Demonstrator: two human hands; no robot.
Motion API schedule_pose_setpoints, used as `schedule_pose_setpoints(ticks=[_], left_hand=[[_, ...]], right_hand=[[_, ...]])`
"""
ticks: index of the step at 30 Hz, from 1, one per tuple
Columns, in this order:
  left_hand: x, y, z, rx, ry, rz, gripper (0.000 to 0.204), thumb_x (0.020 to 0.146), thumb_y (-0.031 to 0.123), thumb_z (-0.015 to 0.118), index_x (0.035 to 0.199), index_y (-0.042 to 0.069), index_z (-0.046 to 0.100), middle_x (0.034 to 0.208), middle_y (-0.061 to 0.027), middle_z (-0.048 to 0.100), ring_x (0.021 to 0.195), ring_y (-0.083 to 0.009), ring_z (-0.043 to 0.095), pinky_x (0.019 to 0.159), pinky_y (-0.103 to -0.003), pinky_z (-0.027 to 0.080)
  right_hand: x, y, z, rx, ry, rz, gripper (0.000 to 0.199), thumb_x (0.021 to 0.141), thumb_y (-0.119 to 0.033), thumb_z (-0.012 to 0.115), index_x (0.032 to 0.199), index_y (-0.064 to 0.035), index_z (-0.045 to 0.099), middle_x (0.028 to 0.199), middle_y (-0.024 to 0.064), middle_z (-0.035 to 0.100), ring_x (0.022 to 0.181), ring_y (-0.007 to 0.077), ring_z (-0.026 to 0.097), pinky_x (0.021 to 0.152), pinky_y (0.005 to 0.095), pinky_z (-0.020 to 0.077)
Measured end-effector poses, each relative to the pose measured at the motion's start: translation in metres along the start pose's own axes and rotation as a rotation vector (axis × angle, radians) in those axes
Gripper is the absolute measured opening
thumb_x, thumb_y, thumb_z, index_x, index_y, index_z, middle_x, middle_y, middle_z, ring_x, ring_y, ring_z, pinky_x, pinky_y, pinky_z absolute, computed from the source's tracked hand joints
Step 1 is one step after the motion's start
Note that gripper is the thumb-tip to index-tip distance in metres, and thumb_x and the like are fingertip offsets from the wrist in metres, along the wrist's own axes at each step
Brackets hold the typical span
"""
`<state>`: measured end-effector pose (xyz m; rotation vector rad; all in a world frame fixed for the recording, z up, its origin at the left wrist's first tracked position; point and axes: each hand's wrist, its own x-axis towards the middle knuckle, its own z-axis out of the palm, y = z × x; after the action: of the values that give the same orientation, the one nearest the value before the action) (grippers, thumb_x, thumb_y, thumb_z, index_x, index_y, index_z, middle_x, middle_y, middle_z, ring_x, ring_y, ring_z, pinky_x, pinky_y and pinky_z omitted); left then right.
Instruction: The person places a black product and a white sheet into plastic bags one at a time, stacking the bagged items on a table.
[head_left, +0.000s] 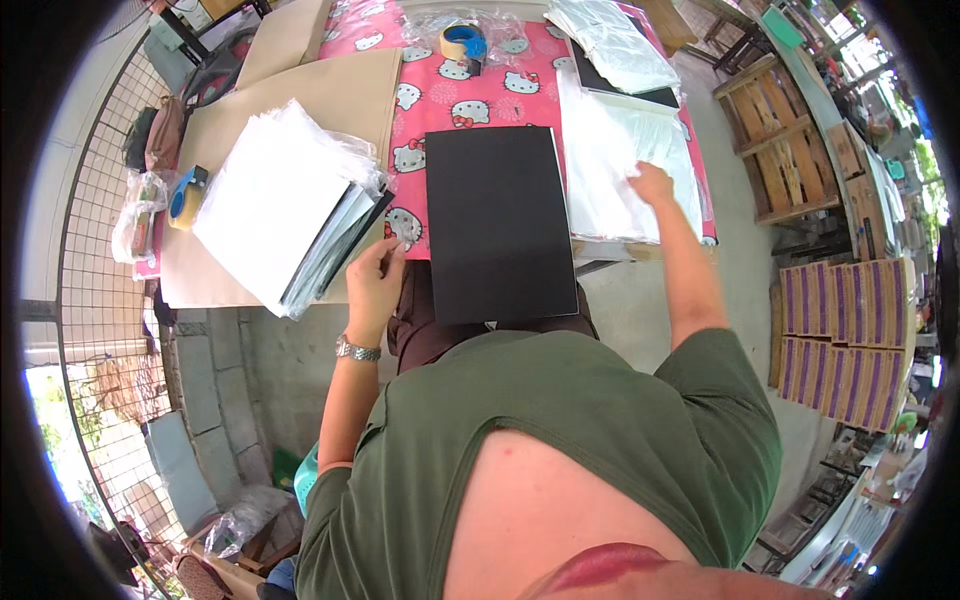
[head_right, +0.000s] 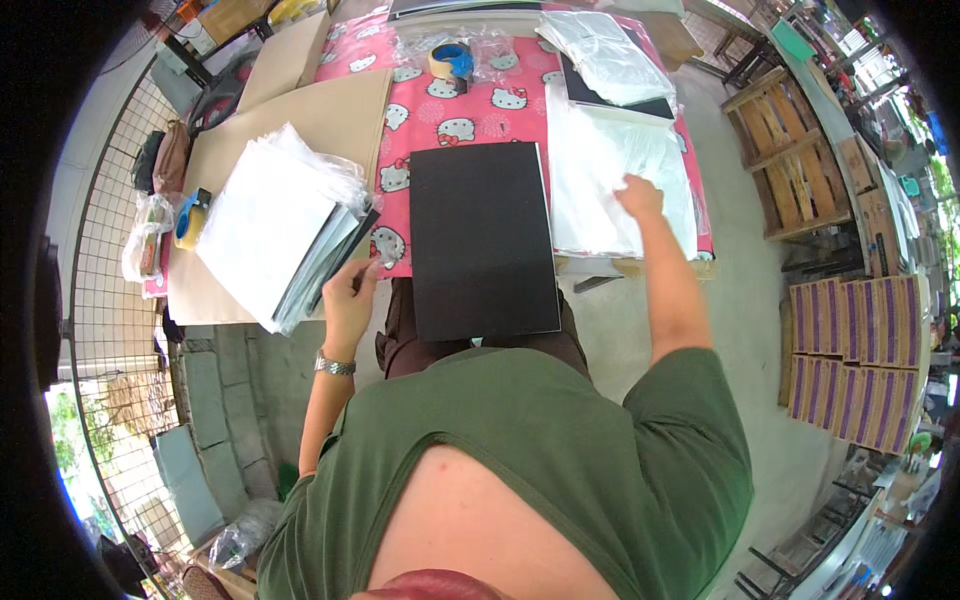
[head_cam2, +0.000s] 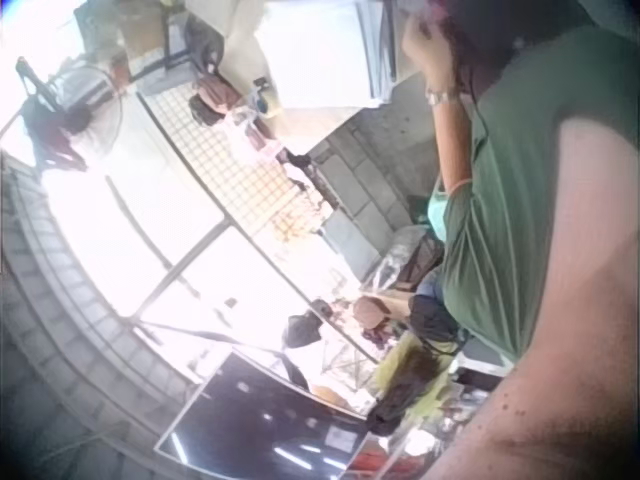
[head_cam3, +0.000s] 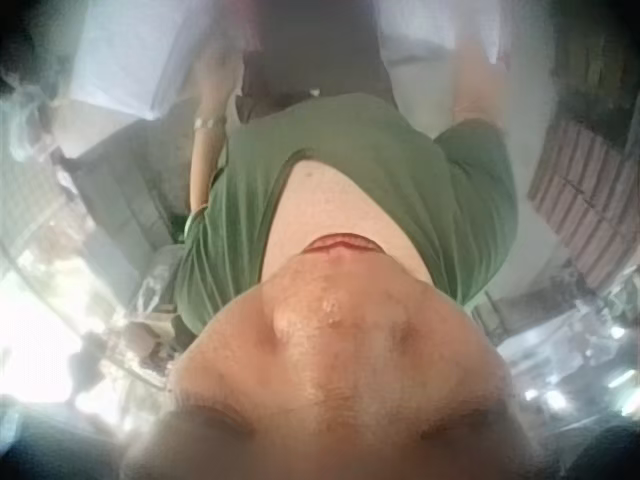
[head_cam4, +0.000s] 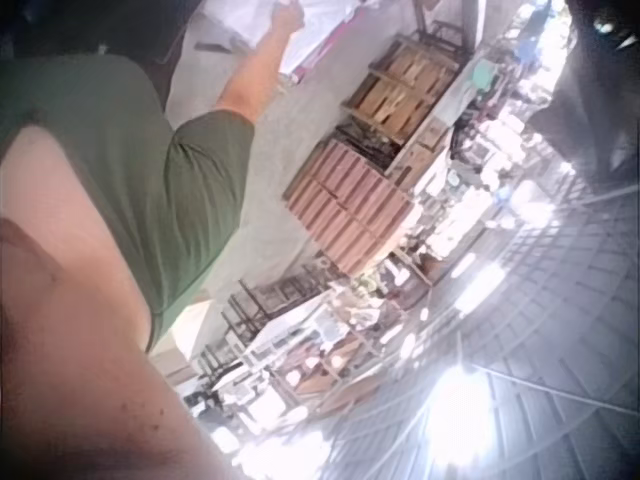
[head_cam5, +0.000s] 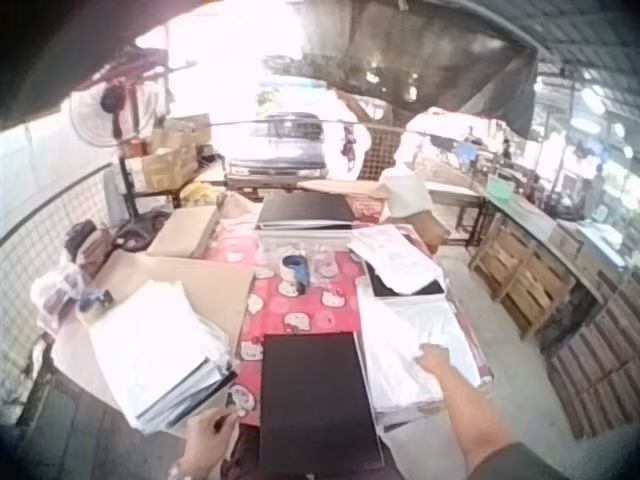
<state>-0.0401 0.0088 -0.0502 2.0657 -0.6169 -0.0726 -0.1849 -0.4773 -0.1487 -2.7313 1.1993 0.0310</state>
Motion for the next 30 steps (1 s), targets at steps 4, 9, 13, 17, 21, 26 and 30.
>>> schedule_pose_setpoints(ticks=[4, 9, 13, 17, 21, 26, 30], left_hand=[[-0.015, -0.014, -0.008, -0.003, 0.005, -0.140, 0.014, 0.082, 0.012, 0.062, 0.085, -0.001, 0.063, 0.058, -0.0075, 0.052, 0.051, -0.0105, 0.046, 0.050, -0.027, 0.038], [-0.011, -0.004, 0.010, -0.022, -0.090, 0.071, 0.013, 0.082, 0.012, 0.061, 0.085, 0.000, 0.063, 0.059, -0.0089, 0.055, 0.051, -0.0133, 0.049, 0.050, -0.027, 0.041], [0.003, 0.030, 0.019, -0.134, -0.173, 0.150, 0.012, 0.081, 0.010, 0.061, 0.087, -0.001, 0.063, 0.062, -0.0063, 0.057, 0.054, -0.0095, 0.048, 0.052, -0.025, 0.040], [0.001, 0.032, 0.018, -0.120, -0.216, 0.112, 0.011, 0.082, 0.010, 0.061, 0.087, 0.000, 0.064, 0.064, -0.0068, 0.058, 0.054, -0.0120, 0.051, 0.052, -0.026, 0.041], [0.004, 0.037, 0.030, -0.115, -0.272, 0.197, 0.011, 0.081, 0.010, 0.061, 0.087, 0.000, 0.063, 0.066, -0.0083, 0.060, 0.055, -0.0134, 0.054, 0.053, -0.027, 0.043], [0.015, 0.045, 0.048, -0.121, -0.353, 0.297, 0.010, 0.080, 0.009, 0.062, 0.086, 0.001, 0.063, 0.071, -0.0094, 0.061, 0.057, -0.0163, 0.056, 0.054, -0.027, 0.044], [0.022, 0.054, 0.053, -0.153, -0.358, 0.347, 0.010, 0.079, 0.008, 0.062, 0.086, 0.001, 0.062, 0.075, -0.0093, 0.062, 0.059, -0.0180, 0.057, 0.055, -0.028, 0.045]], right_hand=[[-0.072, -0.087, -0.036, -0.277, -0.024, -0.110, 0.038, 0.072, -0.028, 0.065, 0.107, -0.0161, 0.060, 0.109, 0.0129, 0.059, 0.109, 0.0274, 0.051, 0.091, 0.0523, 0.0313], [-0.050, -0.056, -0.029, 0.042, 0.599, 0.012, 0.056, 0.065, -0.024, 0.073, 0.116, -0.0136, 0.053, 0.112, 0.0122, 0.057, 0.110, 0.0277, 0.050, 0.090, 0.0512, 0.0360], [-0.023, -0.005, -0.005, 0.171, -0.063, -0.143, 0.039, 0.070, -0.028, 0.071, 0.100, -0.0052, 0.063, 0.083, 0.0155, 0.065, 0.076, 0.0297, 0.062, 0.071, 0.0331, 0.0490], [-0.058, -0.070, -0.041, 0.134, -0.079, -0.082, 0.024, 0.078, -0.029, 0.063, 0.083, -0.0061, 0.065, 0.084, 0.0186, 0.063, 0.079, 0.0313, 0.061, 0.071, 0.0402, 0.0466], [-0.061, -0.053, -0.022, 0.224, 0.261, -0.249, 0.018, 0.083, -0.021, 0.057, 0.087, -0.0039, 0.057, 0.079, 0.0193, 0.062, 0.074, 0.0339, 0.060, 0.067, 0.0438, 0.0455], [-0.066, -0.083, -0.041, 0.756, 0.554, 0.077, 0.013, 0.083, -0.005, 0.053, 0.095, -0.0030, 0.050, 0.083, 0.0185, 0.061, 0.078, 0.0314, 0.060, 0.068, 0.0433, 0.0446], [-0.093, -0.064, -0.055, 0.495, 0.344, -0.006, 0.037, 0.078, -0.006, 0.060, 0.114, -0.0025, 0.050, 0.084, 0.0177, 0.062, 0.079, 0.0284, 0.062, 0.073, 0.0364, 0.0474]])
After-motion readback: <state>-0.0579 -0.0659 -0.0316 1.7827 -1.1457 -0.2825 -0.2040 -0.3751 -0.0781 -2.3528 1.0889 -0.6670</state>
